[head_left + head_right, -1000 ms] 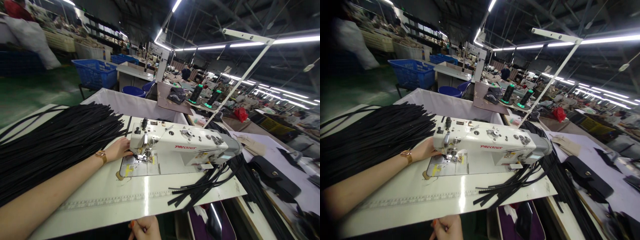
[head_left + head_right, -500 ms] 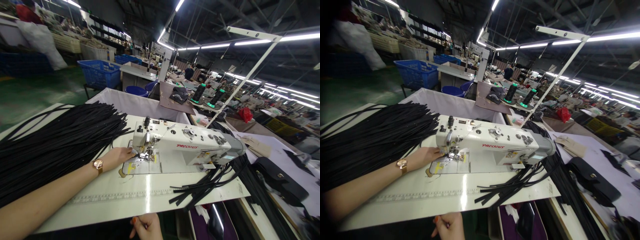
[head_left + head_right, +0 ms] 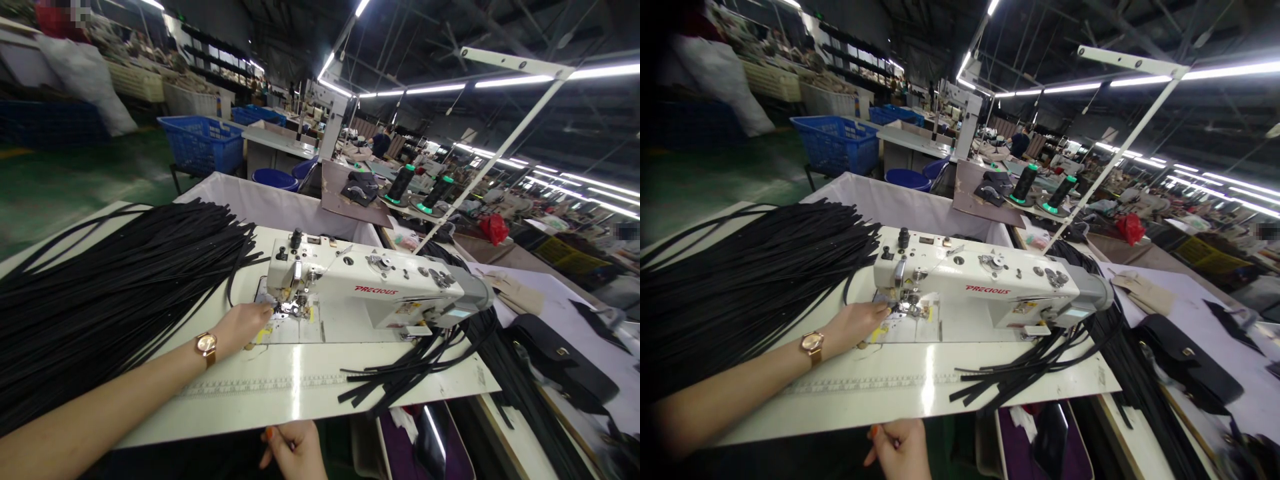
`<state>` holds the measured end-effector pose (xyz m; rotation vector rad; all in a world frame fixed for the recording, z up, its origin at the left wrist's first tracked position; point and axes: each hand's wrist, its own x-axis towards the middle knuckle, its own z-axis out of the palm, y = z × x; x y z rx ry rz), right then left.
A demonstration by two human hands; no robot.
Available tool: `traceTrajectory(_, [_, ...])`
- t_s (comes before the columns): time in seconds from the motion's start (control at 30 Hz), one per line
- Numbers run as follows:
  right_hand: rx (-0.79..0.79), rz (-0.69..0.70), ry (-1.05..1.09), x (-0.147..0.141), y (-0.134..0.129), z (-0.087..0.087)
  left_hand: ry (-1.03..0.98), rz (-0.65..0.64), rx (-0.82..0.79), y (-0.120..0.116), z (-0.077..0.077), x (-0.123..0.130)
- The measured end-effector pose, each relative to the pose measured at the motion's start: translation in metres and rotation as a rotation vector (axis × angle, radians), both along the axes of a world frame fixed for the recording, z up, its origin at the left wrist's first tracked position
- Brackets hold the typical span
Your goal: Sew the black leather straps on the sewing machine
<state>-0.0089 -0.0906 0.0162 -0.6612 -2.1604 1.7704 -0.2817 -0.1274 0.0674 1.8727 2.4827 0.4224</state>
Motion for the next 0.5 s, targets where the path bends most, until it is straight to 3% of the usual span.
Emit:
traceTrajectory(0.23, [0.014, -0.012, 0.010, 0.001, -0.001, -0.009, 0.026, 0.084, -0.197, 0.012, 0.011, 0.032])
traceTrajectory(0.37, [-0.019, 0.004, -0.022, -0.001, 0.001, 0.001, 0.011, 0.160, -0.222, 0.020, 0.015, 0.046])
traceTrajectory(0.5, [-0.033, 0.000, -0.071, 0.000, 0.000, 0.017, -0.009, 0.191, -0.229, 0.022, 0.032, 0.055])
